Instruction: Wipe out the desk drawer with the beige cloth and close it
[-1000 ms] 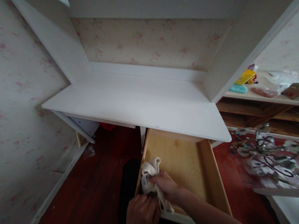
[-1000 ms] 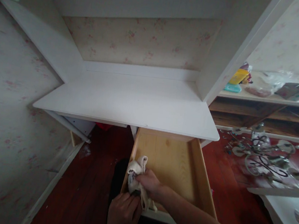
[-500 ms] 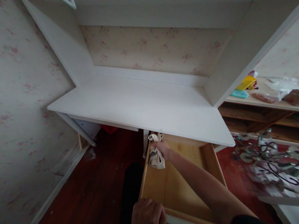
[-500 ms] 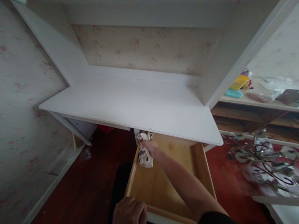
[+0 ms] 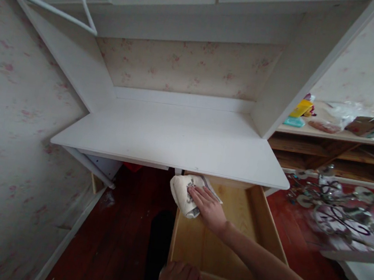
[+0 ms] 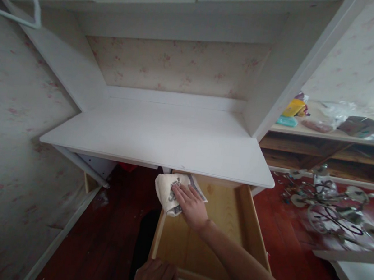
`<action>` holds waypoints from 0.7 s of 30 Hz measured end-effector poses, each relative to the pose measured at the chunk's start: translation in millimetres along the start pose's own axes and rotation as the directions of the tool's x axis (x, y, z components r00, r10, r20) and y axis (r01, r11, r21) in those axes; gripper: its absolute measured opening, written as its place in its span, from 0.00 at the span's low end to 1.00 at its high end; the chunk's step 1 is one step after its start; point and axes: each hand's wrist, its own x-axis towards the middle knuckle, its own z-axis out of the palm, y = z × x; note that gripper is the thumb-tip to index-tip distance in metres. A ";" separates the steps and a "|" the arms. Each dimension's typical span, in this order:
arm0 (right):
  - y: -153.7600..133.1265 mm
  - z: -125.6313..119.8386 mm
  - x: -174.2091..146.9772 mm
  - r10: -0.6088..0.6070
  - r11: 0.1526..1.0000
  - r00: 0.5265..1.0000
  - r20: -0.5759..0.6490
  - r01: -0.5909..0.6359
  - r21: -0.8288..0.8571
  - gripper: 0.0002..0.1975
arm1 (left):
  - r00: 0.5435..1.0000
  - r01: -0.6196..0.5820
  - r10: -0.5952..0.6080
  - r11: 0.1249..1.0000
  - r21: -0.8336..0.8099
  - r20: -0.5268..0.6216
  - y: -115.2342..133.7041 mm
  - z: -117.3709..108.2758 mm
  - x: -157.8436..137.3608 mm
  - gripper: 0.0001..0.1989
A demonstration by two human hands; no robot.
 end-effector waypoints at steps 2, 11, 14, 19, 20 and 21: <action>9.4 19.6 7.9 -0.063 0.987 0.997 0.039 0.068 -0.149 0.28 | 1.000 -0.003 0.003 1.000 0.008 -0.003 -0.2 0.0 1.4 0.06; 69.0 46.6 16.8 0.096 0.933 0.976 0.195 -0.020 -0.360 0.21 | 0.999 0.015 -0.016 1.000 0.008 0.035 0.3 -2.4 2.5 0.07; 89.5 29.5 -6.2 0.134 0.914 0.965 0.225 -0.033 -0.405 0.22 | 0.999 0.001 -0.001 1.000 0.004 0.044 -0.3 -1.9 1.8 0.07; 121.9 -8.5 -52.9 0.261 0.866 0.928 0.265 -0.104 -0.489 0.21 | 0.998 -0.034 0.034 0.999 -0.007 0.054 -1.6 -3.6 2.5 0.08; 127.0 -16.0 -61.2 0.293 0.853 0.918 0.268 -0.124 -0.507 0.21 | 0.998 -0.041 0.041 0.999 -0.002 0.056 -1.7 -4.1 2.8 0.08; 131.0 -22.7 -68.6 0.321 0.840 0.907 0.272 -0.141 -0.523 0.20 | 0.997 -0.049 0.049 0.999 0.003 0.059 -1.6 -4.6 3.1 0.08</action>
